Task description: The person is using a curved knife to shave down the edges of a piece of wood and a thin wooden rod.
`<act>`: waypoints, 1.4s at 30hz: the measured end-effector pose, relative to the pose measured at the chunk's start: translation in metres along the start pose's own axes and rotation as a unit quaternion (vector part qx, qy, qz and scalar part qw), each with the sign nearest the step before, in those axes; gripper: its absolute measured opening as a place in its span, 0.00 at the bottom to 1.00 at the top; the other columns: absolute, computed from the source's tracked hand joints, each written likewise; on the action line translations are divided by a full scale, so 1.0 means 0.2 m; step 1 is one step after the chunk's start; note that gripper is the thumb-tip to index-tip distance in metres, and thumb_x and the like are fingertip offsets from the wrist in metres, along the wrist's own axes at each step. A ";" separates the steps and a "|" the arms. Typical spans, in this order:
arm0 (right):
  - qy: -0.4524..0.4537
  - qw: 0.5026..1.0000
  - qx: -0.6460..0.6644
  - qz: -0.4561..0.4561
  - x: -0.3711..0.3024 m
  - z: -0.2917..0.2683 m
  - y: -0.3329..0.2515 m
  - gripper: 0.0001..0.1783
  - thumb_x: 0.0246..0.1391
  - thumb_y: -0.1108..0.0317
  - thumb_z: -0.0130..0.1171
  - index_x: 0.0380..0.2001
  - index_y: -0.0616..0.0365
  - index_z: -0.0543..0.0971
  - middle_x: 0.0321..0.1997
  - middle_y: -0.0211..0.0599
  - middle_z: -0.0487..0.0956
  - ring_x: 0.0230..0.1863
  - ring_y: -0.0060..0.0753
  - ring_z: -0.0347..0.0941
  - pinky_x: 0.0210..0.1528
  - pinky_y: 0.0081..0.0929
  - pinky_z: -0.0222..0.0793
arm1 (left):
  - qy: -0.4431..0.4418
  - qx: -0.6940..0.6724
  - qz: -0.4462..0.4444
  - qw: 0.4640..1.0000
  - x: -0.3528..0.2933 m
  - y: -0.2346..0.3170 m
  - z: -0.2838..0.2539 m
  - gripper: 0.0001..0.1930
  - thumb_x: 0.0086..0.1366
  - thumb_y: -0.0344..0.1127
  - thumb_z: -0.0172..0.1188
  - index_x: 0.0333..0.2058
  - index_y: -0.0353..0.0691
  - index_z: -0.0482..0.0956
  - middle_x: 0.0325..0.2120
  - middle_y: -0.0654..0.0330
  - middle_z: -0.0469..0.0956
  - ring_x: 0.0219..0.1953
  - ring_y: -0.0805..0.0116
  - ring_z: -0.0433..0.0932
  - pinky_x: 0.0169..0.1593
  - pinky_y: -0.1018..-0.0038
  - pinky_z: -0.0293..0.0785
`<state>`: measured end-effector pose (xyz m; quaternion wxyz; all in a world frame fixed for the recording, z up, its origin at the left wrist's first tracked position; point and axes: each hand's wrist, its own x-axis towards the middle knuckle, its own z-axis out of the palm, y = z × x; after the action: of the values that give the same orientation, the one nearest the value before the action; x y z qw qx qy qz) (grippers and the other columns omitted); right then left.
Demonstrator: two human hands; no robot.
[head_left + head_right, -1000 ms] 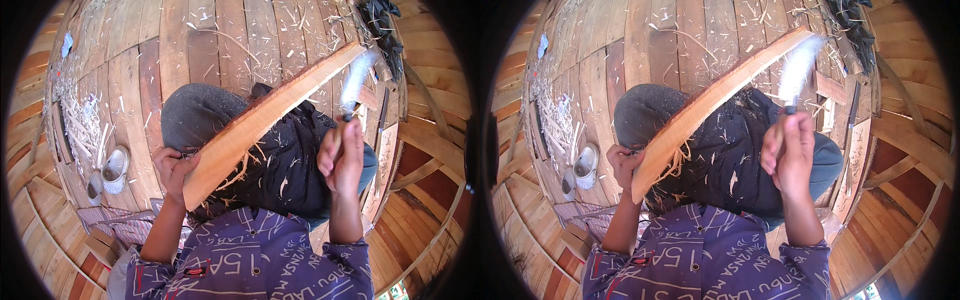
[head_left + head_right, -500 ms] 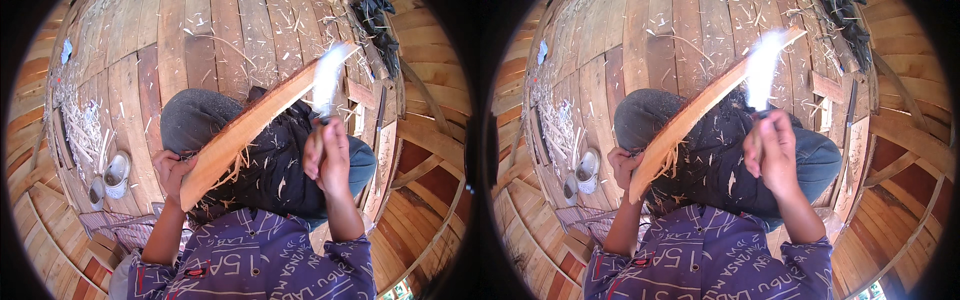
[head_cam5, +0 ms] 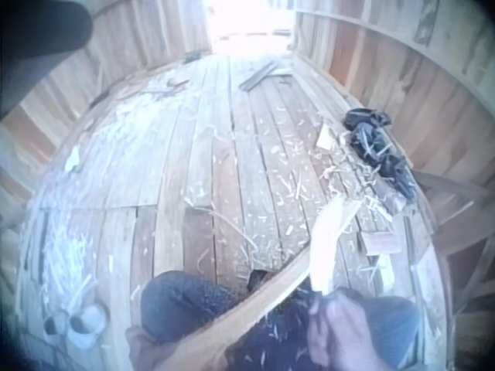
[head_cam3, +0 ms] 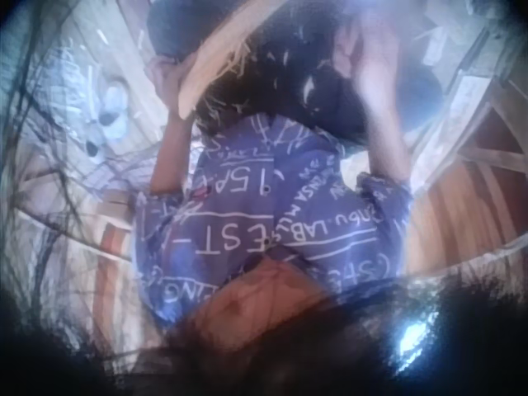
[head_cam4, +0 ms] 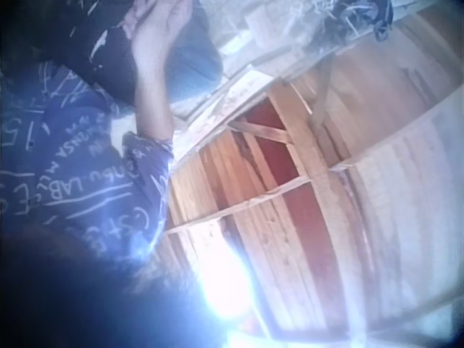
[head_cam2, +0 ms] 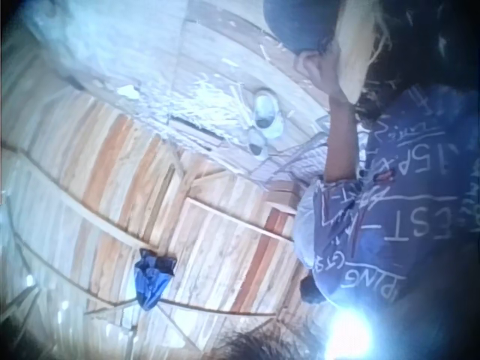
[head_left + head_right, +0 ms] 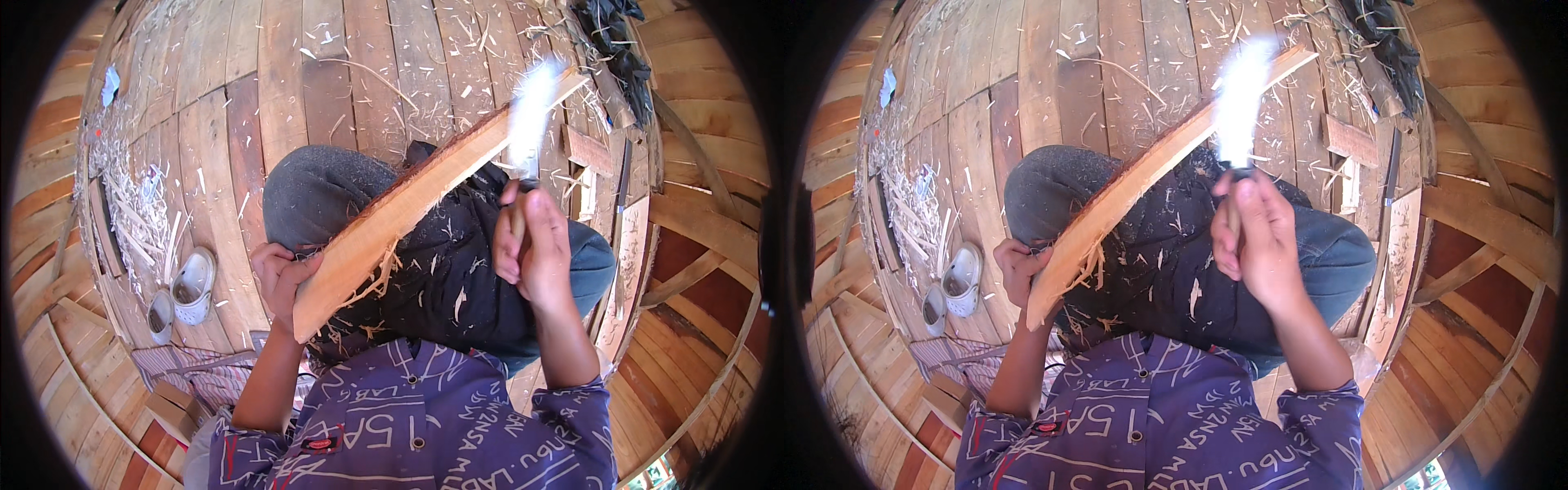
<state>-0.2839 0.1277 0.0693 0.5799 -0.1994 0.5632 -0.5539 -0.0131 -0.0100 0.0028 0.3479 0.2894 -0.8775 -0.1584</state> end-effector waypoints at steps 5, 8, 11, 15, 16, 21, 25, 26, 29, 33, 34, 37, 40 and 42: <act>-0.128 0.980 -0.147 0.041 -0.01 0.06 0.01 0.10 0.62 0.65 0.50 0.34 0.61 0.74 0.17 0.25 0.69 0.19 0.16 0.66 0.20 0.21 0.62 | 0.002 -0.012 0.005 1.000 -0.02 -0.04 0.00 0.14 0.43 0.37 0.70 0.29 0.38 0.80 0.21 0.62 0.64 0.32 0.60 0.65 0.37 0.68 0.63; -0.045 0.999 0.024 0.010 0.00 0.02 0.01 0.11 0.62 0.63 0.50 0.32 0.60 0.73 0.15 0.23 0.67 0.16 0.14 0.64 0.17 0.17 0.60 | 0.003 -0.012 -0.008 1.000 0.00 0.00 0.01 0.14 0.43 0.38 0.70 0.28 0.39 0.79 0.20 0.62 0.64 0.32 0.60 0.65 0.37 0.68 0.63; -0.148 0.981 -0.060 0.107 -0.05 0.10 0.05 0.13 0.63 0.59 0.50 0.32 0.59 0.73 0.14 0.23 0.67 0.15 0.14 0.64 0.16 0.16 0.59 | 0.001 -0.029 -0.003 1.000 0.01 -0.02 0.01 0.11 0.47 0.36 0.69 0.27 0.39 0.78 0.21 0.61 0.65 0.32 0.60 0.65 0.36 0.68 0.63; 0.041 0.987 0.149 -0.040 0.01 -0.06 -0.03 0.14 0.65 0.57 0.45 0.37 0.58 0.68 0.11 0.28 0.63 0.07 0.17 0.55 0.07 0.15 0.49 | -0.018 -0.061 -0.063 0.996 0.04 0.02 0.00 0.09 0.49 0.32 0.66 0.29 0.38 0.77 0.23 0.60 0.66 0.32 0.62 0.65 0.36 0.69 0.63; 0.094 0.980 0.156 -0.079 0.00 -0.08 -0.08 0.13 0.65 0.58 0.45 0.38 0.58 0.66 0.12 0.29 0.63 0.07 0.17 0.55 0.07 0.15 0.49 | -0.042 -0.070 -0.072 0.994 0.03 0.00 -0.02 0.10 0.50 0.31 0.66 0.32 0.37 0.77 0.25 0.60 0.67 0.33 0.63 0.66 0.37 0.69 0.65; 0.201 0.952 -0.007 -0.230 0.07 -0.16 -0.26 0.10 0.63 0.64 0.48 0.39 0.59 0.66 0.18 0.35 0.69 0.09 0.16 0.56 0.09 0.13 0.51 | -0.029 -0.199 -0.266 0.943 0.06 0.00 -0.04 0.16 0.44 0.39 0.70 0.25 0.34 0.76 0.26 0.58 0.66 0.32 0.62 0.64 0.36 0.70 0.62; 0.185 0.970 -0.070 -0.141 0.08 -0.07 -0.21 0.07 0.61 0.67 0.52 0.38 0.59 0.69 0.22 0.29 0.72 0.14 0.12 0.60 0.13 0.12 0.54 | -0.052 -0.247 -0.312 0.916 0.05 -0.03 -0.06 0.16 0.47 0.35 0.69 0.27 0.33 0.71 0.27 0.61 0.64 0.33 0.68 0.64 0.37 0.75 0.61; 0.157 0.979 -0.113 -0.069 0.06 -0.05 -0.17 0.07 0.61 0.68 0.52 0.38 0.59 0.69 0.22 0.27 0.72 0.15 0.11 0.61 0.14 0.12 0.55 | -0.042 -0.272 -0.331 0.903 0.06 -0.01 -0.06 0.16 0.48 0.35 0.69 0.28 0.34 0.71 0.27 0.62 0.64 0.33 0.69 0.64 0.37 0.76 0.61; 0.036 0.993 -0.112 -0.026 0.01 -0.05 -0.10 0.05 0.61 0.68 0.52 0.37 0.57 0.69 0.21 0.26 0.72 0.16 0.09 0.62 0.15 0.12 0.56 | -0.039 -0.309 -0.360 0.880 0.09 0.00 -0.08 0.16 0.51 0.34 0.69 0.30 0.35 0.70 0.28 0.63 0.64 0.34 0.72 0.65 0.38 0.78 0.62; 0.195 0.977 -0.055 -0.066 0.04 -0.03 -0.04 0.06 0.61 0.67 0.53 0.36 0.56 0.69 0.19 0.26 0.70 0.15 0.11 0.64 0.14 0.11 0.57 | -0.073 -0.306 -0.359 0.879 0.10 0.01 -0.10 0.17 0.52 0.37 0.69 0.31 0.36 0.70 0.29 0.65 0.64 0.33 0.74 0.65 0.38 0.79 0.62; 0.043 0.984 -0.163 -0.055 0.02 0.01 -0.02 0.06 0.60 0.67 0.54 0.37 0.57 0.70 0.20 0.26 0.71 0.15 0.11 0.63 0.16 0.11 0.58 | -0.067 -0.315 -0.363 0.874 0.12 0.01 -0.09 0.17 0.52 0.37 0.70 0.31 0.36 0.70 0.30 0.65 0.63 0.33 0.74 0.66 0.37 0.79 0.62; 0.033 0.987 -0.154 -0.020 0.00 0.00 -0.07 0.07 0.61 0.67 0.54 0.39 0.57 0.71 0.22 0.28 0.74 0.15 0.11 0.63 0.15 0.12 0.56 | -0.089 -0.305 -0.347 0.882 0.07 -0.03 -0.11 0.17 0.52 0.38 0.69 0.31 0.36 0.70 0.30 0.65 0.63 0.33 0.74 0.66 0.37 0.79 0.62; 0.245 0.965 0.019 -0.093 0.08 -0.03 -0.03 0.07 0.63 0.65 0.50 0.37 0.56 0.66 0.17 0.26 0.69 0.13 0.12 0.59 0.12 0.14 0.51 | -0.101 -0.317 -0.364 0.870 0.10 -0.02 -0.11 0.18 0.53 0.39 0.70 0.31 0.36 0.70 0.30 0.65 0.63 0.33 0.73 0.65 0.38 0.78 0.62; 0.114 0.993 0.000 -0.012 0.02 0.04 0.00 0.07 0.63 0.66 0.50 0.35 0.55 0.64 0.17 0.27 0.67 0.13 0.12 0.58 0.12 0.13 0.50 | -0.088 -0.319 -0.354 0.875 0.09 -0.01 -0.10 0.18 0.52 0.40 0.70 0.31 0.36 0.70 0.29 0.65 0.63 0.32 0.73 0.64 0.38 0.78 0.62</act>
<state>-0.2772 0.1206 0.0696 0.5056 -0.1420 0.6232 -0.5795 -0.0086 -0.0247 0.0243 0.2634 0.4383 -0.6454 -0.5673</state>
